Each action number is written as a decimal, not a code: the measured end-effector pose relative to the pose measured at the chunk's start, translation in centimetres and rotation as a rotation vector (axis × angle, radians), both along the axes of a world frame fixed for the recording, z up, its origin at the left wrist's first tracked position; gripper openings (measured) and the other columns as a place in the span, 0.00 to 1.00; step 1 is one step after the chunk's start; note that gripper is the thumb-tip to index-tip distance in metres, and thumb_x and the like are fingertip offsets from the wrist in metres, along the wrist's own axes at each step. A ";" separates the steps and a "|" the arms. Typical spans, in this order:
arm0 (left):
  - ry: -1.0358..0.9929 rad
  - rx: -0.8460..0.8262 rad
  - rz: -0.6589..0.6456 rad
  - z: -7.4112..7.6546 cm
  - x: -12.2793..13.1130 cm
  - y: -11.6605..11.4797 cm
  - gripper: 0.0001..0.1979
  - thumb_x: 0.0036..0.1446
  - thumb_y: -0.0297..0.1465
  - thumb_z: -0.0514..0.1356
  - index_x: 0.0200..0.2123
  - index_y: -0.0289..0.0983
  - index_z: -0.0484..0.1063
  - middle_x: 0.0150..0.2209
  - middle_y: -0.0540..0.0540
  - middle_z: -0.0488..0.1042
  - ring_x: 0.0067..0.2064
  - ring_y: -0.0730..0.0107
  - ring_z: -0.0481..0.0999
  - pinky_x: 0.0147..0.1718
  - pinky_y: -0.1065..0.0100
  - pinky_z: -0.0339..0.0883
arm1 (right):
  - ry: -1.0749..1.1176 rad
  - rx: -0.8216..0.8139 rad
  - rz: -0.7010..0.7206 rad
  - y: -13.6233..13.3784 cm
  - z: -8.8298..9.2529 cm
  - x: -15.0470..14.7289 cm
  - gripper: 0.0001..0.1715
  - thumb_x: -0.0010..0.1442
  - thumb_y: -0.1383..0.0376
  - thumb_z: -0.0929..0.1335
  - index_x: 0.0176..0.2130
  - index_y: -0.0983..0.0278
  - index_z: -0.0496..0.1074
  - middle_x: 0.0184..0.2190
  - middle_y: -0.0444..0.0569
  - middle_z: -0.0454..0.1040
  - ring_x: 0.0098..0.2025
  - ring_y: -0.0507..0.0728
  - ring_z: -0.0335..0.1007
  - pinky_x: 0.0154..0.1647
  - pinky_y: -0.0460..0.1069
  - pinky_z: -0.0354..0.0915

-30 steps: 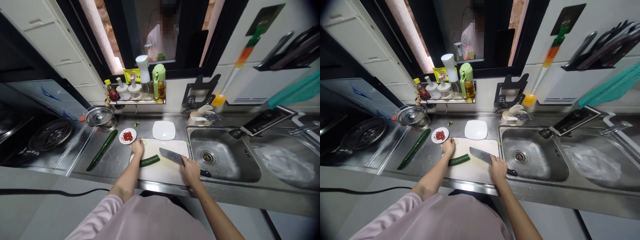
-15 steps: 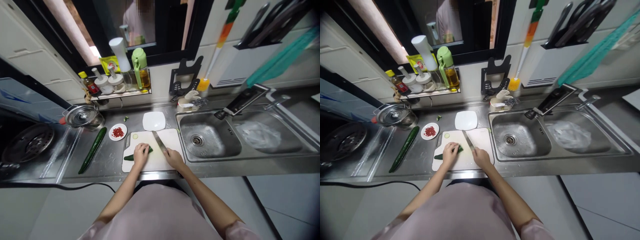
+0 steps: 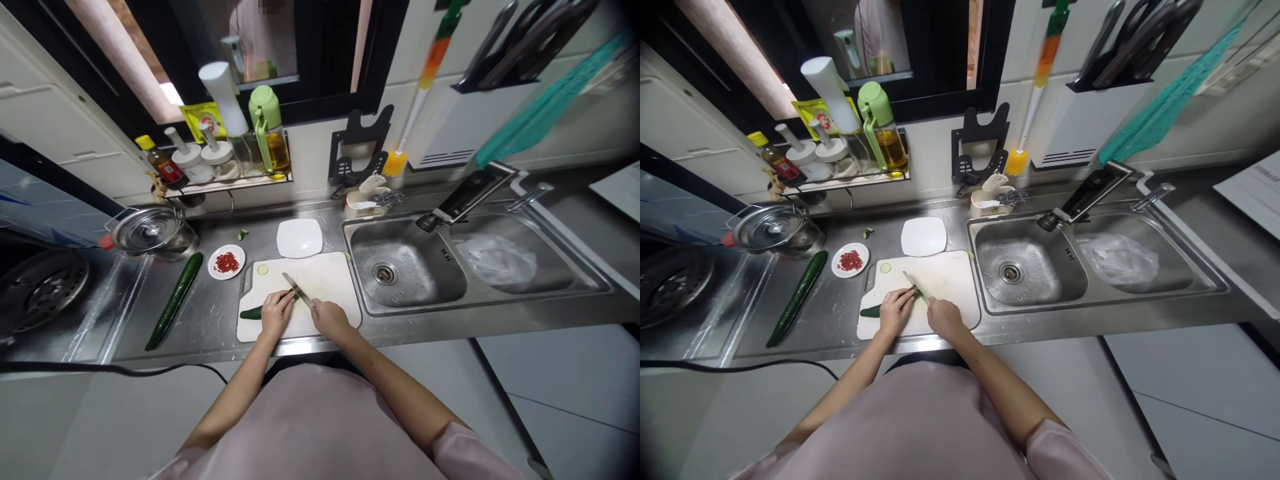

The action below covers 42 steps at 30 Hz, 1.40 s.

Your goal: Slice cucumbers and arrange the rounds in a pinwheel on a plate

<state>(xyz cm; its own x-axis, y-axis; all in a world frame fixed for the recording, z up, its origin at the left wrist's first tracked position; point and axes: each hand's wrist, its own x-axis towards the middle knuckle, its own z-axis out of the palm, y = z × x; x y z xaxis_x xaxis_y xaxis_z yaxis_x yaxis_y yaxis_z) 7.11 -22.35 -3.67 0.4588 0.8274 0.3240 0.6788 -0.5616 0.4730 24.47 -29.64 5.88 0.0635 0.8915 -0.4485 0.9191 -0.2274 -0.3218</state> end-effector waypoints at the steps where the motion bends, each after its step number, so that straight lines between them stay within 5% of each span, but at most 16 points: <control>1: -0.009 0.015 -0.004 -0.1 0.0 0.0 0.13 0.63 0.34 0.56 0.46 0.43 0.77 0.45 0.44 0.76 0.47 0.64 0.73 0.49 0.62 0.68 | -0.001 -0.004 0.002 0.0 0.0 -0.1 0.20 0.67 0.65 0.55 0.51 0.67 0.68 0.41 0.58 0.77 0.45 0.59 0.74 0.43 0.49 0.62; 42: -0.054 0.152 -0.052 -1.0 0.0 0.3 0.12 0.61 0.31 0.58 0.47 0.42 0.77 0.44 0.44 0.77 0.44 0.63 0.71 0.44 0.61 0.69 | -0.006 -0.054 0.018 1.7 -1.2 -1.6 0.18 0.64 0.71 0.57 0.48 0.68 0.70 0.40 0.59 0.77 0.46 0.60 0.74 0.42 0.49 0.65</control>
